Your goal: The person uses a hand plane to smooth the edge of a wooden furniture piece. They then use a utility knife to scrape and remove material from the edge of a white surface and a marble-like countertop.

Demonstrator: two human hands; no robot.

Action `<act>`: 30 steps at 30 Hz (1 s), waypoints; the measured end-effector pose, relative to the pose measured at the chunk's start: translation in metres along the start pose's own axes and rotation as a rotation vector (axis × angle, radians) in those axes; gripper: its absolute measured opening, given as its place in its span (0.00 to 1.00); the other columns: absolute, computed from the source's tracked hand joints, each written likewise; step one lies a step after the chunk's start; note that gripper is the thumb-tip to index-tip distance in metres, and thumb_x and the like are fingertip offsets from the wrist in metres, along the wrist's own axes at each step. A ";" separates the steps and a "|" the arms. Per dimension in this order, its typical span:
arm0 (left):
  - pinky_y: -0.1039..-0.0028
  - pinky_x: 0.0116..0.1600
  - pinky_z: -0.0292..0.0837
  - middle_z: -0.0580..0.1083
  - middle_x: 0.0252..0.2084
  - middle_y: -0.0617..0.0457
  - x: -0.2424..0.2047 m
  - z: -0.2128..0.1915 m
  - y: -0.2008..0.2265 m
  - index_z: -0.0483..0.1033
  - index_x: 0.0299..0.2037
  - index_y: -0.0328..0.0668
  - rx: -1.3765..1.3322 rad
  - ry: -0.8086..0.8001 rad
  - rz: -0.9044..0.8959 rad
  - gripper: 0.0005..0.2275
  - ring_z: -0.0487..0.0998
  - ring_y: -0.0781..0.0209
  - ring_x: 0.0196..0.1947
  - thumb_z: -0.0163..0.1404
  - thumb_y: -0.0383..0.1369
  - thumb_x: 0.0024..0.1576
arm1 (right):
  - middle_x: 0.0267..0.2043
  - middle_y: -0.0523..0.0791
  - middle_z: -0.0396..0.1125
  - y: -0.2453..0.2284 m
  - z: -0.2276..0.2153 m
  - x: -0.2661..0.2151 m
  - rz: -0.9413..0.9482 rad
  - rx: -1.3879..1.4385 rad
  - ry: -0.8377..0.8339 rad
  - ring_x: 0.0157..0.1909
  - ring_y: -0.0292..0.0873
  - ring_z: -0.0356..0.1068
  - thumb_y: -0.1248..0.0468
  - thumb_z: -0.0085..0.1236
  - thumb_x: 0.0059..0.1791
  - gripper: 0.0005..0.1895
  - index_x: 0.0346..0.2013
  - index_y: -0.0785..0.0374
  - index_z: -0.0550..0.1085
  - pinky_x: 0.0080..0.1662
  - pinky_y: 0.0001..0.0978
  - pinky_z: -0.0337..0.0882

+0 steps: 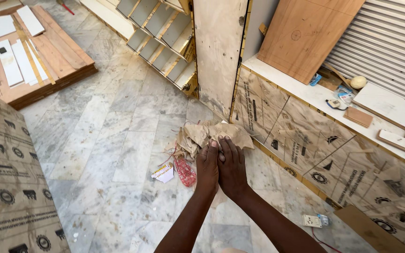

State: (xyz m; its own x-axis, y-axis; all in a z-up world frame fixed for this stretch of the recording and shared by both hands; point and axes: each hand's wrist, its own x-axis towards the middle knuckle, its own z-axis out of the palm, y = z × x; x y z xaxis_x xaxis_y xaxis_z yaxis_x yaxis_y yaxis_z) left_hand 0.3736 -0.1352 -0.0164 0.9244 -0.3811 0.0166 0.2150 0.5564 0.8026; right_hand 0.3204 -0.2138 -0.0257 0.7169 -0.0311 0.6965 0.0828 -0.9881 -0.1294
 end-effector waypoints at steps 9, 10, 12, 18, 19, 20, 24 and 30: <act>0.80 0.43 0.70 0.75 0.31 0.55 0.113 -0.043 0.062 0.75 0.44 0.34 0.004 -0.199 -0.061 0.15 0.73 0.70 0.33 0.48 0.41 0.66 | 0.74 0.53 0.50 -0.022 0.076 0.097 0.292 -0.002 -0.034 0.70 0.59 0.54 0.61 0.49 0.55 0.28 0.71 0.52 0.60 0.66 0.55 0.56; 0.80 0.45 0.71 0.75 0.33 0.55 0.122 -0.048 0.073 0.75 0.46 0.33 0.003 -0.248 -0.065 0.15 0.74 0.70 0.35 0.48 0.41 0.66 | 0.73 0.54 0.50 -0.029 0.081 0.110 0.319 0.011 -0.035 0.69 0.60 0.54 0.61 0.51 0.54 0.30 0.71 0.52 0.59 0.66 0.56 0.56; 0.78 0.52 0.71 0.76 0.39 0.54 0.139 -0.059 0.096 0.72 0.54 0.32 0.009 -0.330 -0.090 0.15 0.74 0.68 0.42 0.49 0.38 0.67 | 0.73 0.56 0.50 -0.041 0.091 0.136 0.371 0.035 -0.033 0.68 0.62 0.55 0.63 0.53 0.53 0.33 0.73 0.51 0.57 0.64 0.57 0.58; 0.67 0.67 0.66 0.69 0.65 0.45 0.201 -0.118 0.120 0.61 0.69 0.36 0.118 -0.557 -0.100 0.25 0.68 0.55 0.65 0.50 0.35 0.62 | 0.76 0.59 0.47 -0.055 0.098 0.206 0.487 0.353 -0.080 0.75 0.62 0.50 0.73 0.53 0.42 0.42 0.72 0.50 0.61 0.67 0.52 0.60; 0.61 0.68 0.66 0.67 0.67 0.41 0.211 -0.131 0.115 0.60 0.70 0.34 0.163 -0.552 -0.067 0.27 0.67 0.50 0.66 0.51 0.35 0.62 | 0.77 0.59 0.48 -0.057 0.094 0.215 0.480 0.341 0.003 0.77 0.61 0.49 0.72 0.51 0.46 0.39 0.73 0.53 0.60 0.70 0.52 0.57; 0.61 0.68 0.65 0.66 0.69 0.42 0.223 -0.143 0.110 0.58 0.71 0.38 0.109 -0.462 -0.132 0.27 0.67 0.50 0.67 0.46 0.40 0.62 | 0.78 0.59 0.48 -0.058 0.088 0.222 0.469 0.324 0.089 0.79 0.61 0.48 0.71 0.49 0.49 0.36 0.74 0.55 0.60 0.72 0.52 0.55; 0.57 0.66 0.63 0.64 0.71 0.42 0.260 -0.179 0.086 0.56 0.72 0.45 -0.111 -0.169 -0.459 0.32 0.66 0.47 0.67 0.33 0.56 0.63 | 0.79 0.57 0.49 -0.082 0.075 0.226 0.325 0.218 0.394 0.81 0.59 0.48 0.61 0.49 0.57 0.30 0.75 0.58 0.58 0.78 0.52 0.51; 0.53 0.69 0.59 0.62 0.72 0.31 0.257 -0.140 0.087 0.57 0.71 0.31 -0.296 -0.285 -0.773 0.39 0.66 0.39 0.67 0.32 0.64 0.67 | 0.74 0.54 0.61 -0.054 0.186 0.214 0.392 0.271 0.059 0.77 0.55 0.56 0.50 0.43 0.58 0.27 0.69 0.58 0.66 0.73 0.53 0.53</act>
State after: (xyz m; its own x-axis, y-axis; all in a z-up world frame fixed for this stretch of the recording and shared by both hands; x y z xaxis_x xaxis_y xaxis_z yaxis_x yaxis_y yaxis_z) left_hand 0.6739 -0.0811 -0.0255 0.3801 -0.8788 -0.2885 0.8586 0.2193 0.4633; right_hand 0.5979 -0.1394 -0.0009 0.6904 -0.4098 0.5962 -0.0030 -0.8257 -0.5641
